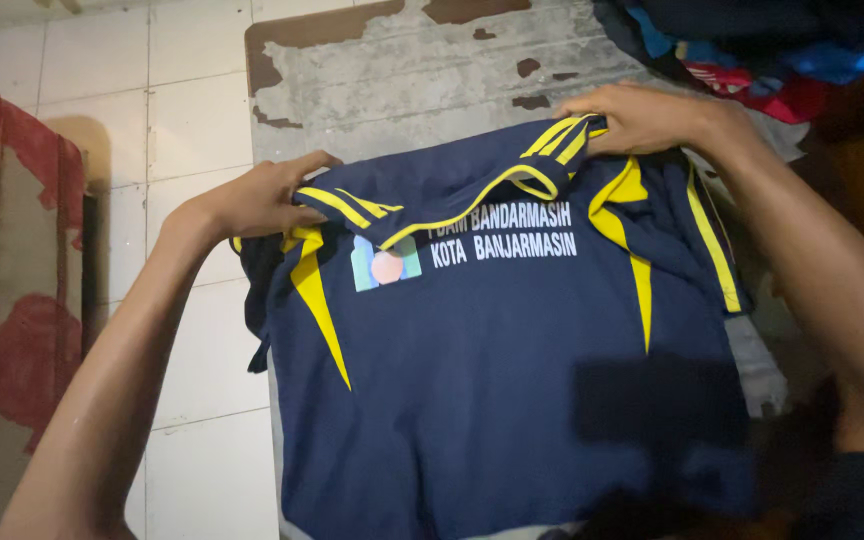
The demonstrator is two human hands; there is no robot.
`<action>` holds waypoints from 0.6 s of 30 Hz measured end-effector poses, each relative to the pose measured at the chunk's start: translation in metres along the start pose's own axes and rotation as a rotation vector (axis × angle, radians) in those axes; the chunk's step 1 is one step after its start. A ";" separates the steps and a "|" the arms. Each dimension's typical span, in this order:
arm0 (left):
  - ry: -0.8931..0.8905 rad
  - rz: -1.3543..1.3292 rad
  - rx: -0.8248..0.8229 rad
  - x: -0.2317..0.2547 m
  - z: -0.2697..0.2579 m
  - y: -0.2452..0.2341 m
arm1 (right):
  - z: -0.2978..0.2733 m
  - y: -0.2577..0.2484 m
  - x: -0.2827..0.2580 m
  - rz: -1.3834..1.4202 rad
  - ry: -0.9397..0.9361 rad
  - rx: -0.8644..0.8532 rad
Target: The person uses a lint roller to clean a blue t-shirt with an ice cream graphic, then folds it neatly. They then pick up a dark blue and yellow sports jersey, lay it flat, and roll it with the lint roller.
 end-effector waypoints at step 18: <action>0.263 -0.371 0.399 -0.073 0.105 -0.013 | 0.056 0.002 0.082 0.148 0.504 0.026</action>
Point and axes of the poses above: each hand's wrist, its own z-axis towards the middle knuckle, its own y-axis out of the palm, x = y × z, the point moved 1 cm from there along z, towards the middle knuckle, and after that the axes turned 13 degrees about x, right-handed, at the moved point
